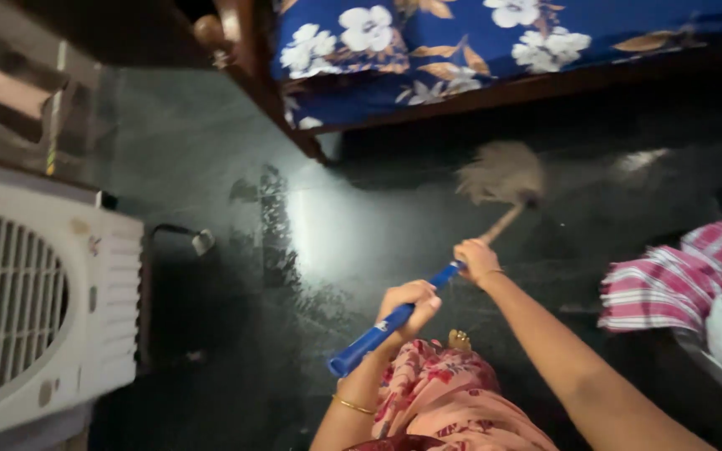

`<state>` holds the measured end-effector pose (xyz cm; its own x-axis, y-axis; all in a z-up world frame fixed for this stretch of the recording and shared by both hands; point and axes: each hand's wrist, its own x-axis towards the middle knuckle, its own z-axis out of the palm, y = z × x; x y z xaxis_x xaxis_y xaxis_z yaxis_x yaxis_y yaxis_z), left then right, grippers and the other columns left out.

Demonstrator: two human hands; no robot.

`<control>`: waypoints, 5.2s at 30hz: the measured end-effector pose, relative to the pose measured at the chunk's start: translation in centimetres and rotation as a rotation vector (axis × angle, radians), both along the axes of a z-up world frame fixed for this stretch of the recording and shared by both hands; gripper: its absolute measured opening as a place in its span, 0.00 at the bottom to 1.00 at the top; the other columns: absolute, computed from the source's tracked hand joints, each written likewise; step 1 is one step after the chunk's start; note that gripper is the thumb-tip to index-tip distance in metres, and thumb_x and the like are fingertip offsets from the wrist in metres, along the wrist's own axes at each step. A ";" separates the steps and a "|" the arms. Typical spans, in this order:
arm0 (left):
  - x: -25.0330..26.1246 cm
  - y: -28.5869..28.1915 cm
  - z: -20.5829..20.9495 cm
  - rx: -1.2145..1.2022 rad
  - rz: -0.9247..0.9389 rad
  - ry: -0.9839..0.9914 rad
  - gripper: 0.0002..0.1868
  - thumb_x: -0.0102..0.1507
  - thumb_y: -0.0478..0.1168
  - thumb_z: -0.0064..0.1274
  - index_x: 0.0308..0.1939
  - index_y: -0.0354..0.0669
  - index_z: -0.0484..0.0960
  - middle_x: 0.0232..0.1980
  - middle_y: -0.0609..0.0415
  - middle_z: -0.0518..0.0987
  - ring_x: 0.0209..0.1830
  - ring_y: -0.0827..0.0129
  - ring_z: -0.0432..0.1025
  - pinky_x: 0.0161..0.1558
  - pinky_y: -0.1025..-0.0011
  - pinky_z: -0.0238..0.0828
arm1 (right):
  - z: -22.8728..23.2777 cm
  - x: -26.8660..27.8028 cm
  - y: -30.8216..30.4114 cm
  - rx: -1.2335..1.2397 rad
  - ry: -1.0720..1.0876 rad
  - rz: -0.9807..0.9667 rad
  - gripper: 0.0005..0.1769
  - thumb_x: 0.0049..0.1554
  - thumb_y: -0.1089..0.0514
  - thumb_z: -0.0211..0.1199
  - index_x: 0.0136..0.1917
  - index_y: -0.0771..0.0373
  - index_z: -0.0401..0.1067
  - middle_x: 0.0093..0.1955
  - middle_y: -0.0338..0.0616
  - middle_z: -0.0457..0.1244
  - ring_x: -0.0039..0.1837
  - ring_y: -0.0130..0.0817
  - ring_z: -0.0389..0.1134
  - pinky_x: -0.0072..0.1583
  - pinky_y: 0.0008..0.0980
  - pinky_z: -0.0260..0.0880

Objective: Mopping the floor using a mop and bucket in a residential setting.

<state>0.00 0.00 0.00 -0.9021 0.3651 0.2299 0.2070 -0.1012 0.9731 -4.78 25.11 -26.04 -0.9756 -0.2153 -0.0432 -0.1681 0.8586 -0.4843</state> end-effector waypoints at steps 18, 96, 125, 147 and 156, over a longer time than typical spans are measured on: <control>16.5 -27.8 13.3 -0.185 0.468 0.056 0.13 0.60 0.28 0.59 0.25 0.33 0.70 0.27 0.48 0.70 0.31 0.59 0.70 0.40 0.65 0.68 | 3.5 5.7 -43.1 -0.571 -0.074 0.498 0.03 0.42 0.61 0.65 0.31 0.57 0.72 0.36 0.45 0.67 0.46 0.47 0.68 0.51 0.41 0.67; 33.2 -97.7 13.5 -0.148 1.666 -0.158 0.22 0.69 0.39 0.50 0.19 0.40 0.69 0.19 0.61 0.66 0.20 0.78 0.59 0.26 0.73 0.54 | 10.2 27.3 -123.9 -0.482 -0.596 1.316 0.16 0.49 0.46 0.72 0.41 0.60 0.77 0.37 0.49 0.70 0.40 0.42 0.71 0.45 0.41 0.69; 30.7 -46.7 -1.3 0.162 1.544 -0.190 0.10 0.67 0.39 0.54 0.38 0.34 0.83 0.33 0.58 0.78 0.32 0.77 0.70 0.36 0.76 0.67 | -0.5 10.4 -74.2 -0.176 -0.080 1.443 0.11 0.44 0.50 0.69 0.34 0.59 0.77 0.36 0.52 0.69 0.45 0.55 0.70 0.50 0.51 0.69; 12.1 -19.6 -8.8 0.180 1.768 0.042 0.11 0.64 0.31 0.56 0.29 0.39 0.72 0.36 0.55 0.76 0.41 0.71 0.72 0.58 0.66 0.71 | -3.9 -7.4 -55.3 0.010 -0.100 1.588 0.08 0.43 0.55 0.69 0.38 0.58 0.80 0.42 0.54 0.70 0.49 0.54 0.71 0.52 0.48 0.70; 26.2 1.0 6.6 -0.046 2.036 -0.070 0.07 0.62 0.29 0.53 0.29 0.33 0.74 0.35 0.49 0.79 0.40 0.62 0.76 0.55 0.62 0.73 | 3.1 15.3 -38.3 -0.394 -0.378 1.894 0.08 0.44 0.54 0.71 0.35 0.59 0.77 0.37 0.51 0.68 0.44 0.52 0.70 0.50 0.47 0.69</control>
